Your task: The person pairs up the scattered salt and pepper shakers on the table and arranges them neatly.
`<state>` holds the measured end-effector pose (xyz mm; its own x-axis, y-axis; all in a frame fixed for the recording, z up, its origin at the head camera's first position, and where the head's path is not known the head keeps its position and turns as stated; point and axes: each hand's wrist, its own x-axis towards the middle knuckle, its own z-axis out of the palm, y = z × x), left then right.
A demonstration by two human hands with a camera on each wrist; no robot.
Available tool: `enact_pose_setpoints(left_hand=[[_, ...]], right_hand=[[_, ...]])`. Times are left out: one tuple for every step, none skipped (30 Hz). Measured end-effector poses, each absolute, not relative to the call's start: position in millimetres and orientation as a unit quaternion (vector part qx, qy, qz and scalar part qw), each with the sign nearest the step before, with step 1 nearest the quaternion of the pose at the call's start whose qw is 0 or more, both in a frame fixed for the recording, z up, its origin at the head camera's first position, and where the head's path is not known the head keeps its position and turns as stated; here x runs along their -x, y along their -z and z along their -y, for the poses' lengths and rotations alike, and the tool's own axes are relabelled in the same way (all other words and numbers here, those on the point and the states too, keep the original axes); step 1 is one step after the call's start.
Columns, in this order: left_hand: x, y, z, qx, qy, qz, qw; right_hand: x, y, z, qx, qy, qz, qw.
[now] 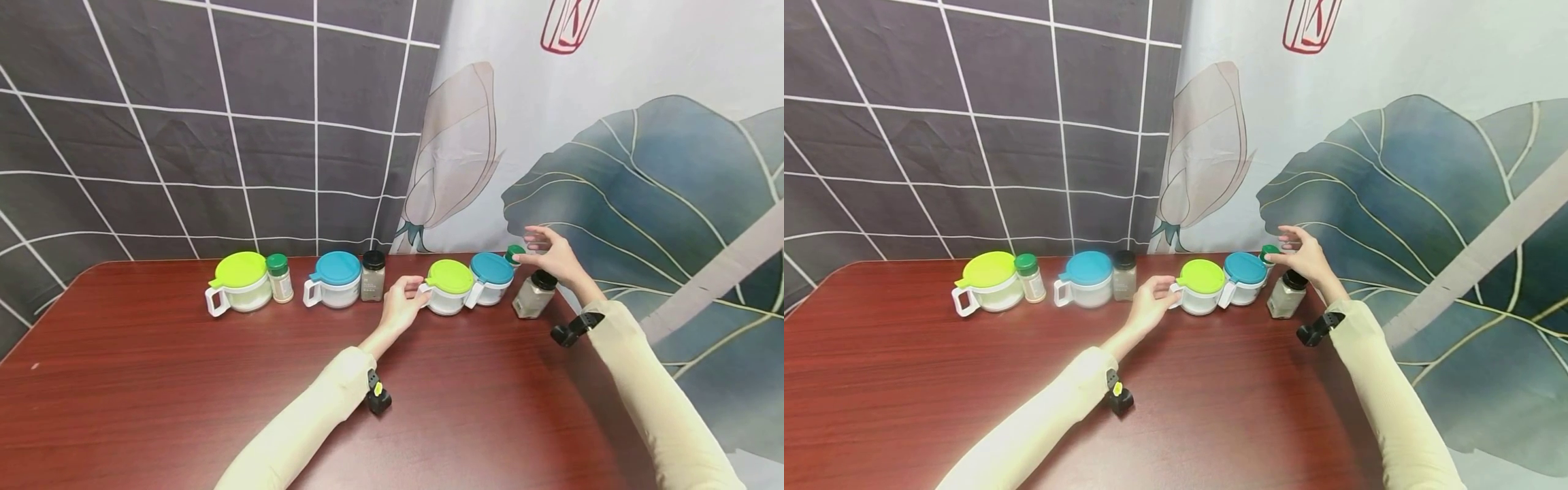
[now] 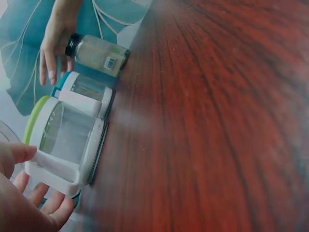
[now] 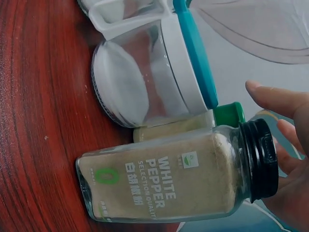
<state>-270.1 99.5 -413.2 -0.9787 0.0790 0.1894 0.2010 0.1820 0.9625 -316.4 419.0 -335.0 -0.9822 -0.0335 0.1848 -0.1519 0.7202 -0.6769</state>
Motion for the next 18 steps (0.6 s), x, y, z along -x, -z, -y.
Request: enact_pose_setpoints(left_hand=[[270.4, 413.2, -99.7, 0.092, 0.631, 0.768, 0.051], [270.7, 412.9, -99.9, 0.091, 0.63, 0.77, 0.052], [270.9, 412.6, -100.0, 0.091, 0.628, 0.771, 0.053], [270.9, 412.4, -100.0, 0.092, 0.626, 0.772, 0.054], [271.1, 412.4, -100.0, 0.092, 0.625, 0.774, 0.056], [271.1, 412.4, -100.1, 0.093, 0.622, 0.775, 0.057], [271.0, 412.2, -100.1, 0.092, 0.622, 0.775, 0.057], [271.0, 412.2, -100.2, 0.092, 0.621, 0.776, 0.058], [271.0, 412.2, -100.2, 0.092, 0.622, 0.776, 0.057], [271.0, 412.2, -100.3, 0.092, 0.622, 0.776, 0.057], [271.2, 412.2, -100.5, 0.091, 0.622, 0.776, 0.056], [271.2, 412.4, -100.7, 0.091, 0.621, 0.776, 0.057], [271.4, 412.6, -101.0, 0.091, 0.621, 0.776, 0.059], [271.6, 413.1, -101.2, 0.091, 0.62, 0.777, 0.059], [271.8, 413.6, -101.4, 0.089, 0.62, 0.777, 0.059], [272.1, 414.1, -101.7, 0.088, 0.62, 0.778, 0.057], [272.3, 414.7, -102.0, 0.086, 0.619, 0.778, 0.056], [272.6, 415.3, -102.3, 0.085, 0.619, 0.779, 0.055]], right_hand=[[316.5, 335.1, -419.2, -0.05, -0.371, 0.924, 0.078], [316.7, 335.1, -419.2, -0.05, -0.372, 0.924, 0.075], [317.0, 335.2, -419.3, -0.05, -0.373, 0.924, 0.073], [317.3, 335.4, -419.4, -0.05, -0.374, 0.923, 0.071], [317.7, 335.5, -419.6, -0.05, -0.374, 0.923, 0.069], [318.2, 335.6, -420.0, -0.049, -0.375, 0.923, 0.066], [318.8, 335.6, -420.7, -0.047, -0.377, 0.923, 0.063], [319.5, 335.7, -421.6, -0.046, -0.379, 0.922, 0.058], [320.2, 335.7, -422.5, -0.044, -0.382, 0.922, 0.052], [320.8, 335.6, -423.6, -0.041, -0.385, 0.921, 0.045], [321.3, 335.5, -424.7, -0.039, -0.389, 0.92, 0.039], [321.7, 335.2, -425.7, -0.036, -0.393, 0.918, 0.031], [321.8, 334.9, -426.6, -0.033, -0.397, 0.917, 0.025], [321.8, 334.7, -427.2, -0.031, -0.399, 0.916, 0.019], [321.8, 334.5, -427.7, -0.029, -0.4, 0.916, 0.014], [321.7, 334.6, -428.2, -0.027, -0.401, 0.916, 0.01], [321.7, 334.8, -428.5, -0.027, -0.401, 0.916, 0.007], [321.8, 335.3, -428.8, -0.026, -0.399, 0.916, 0.004]])
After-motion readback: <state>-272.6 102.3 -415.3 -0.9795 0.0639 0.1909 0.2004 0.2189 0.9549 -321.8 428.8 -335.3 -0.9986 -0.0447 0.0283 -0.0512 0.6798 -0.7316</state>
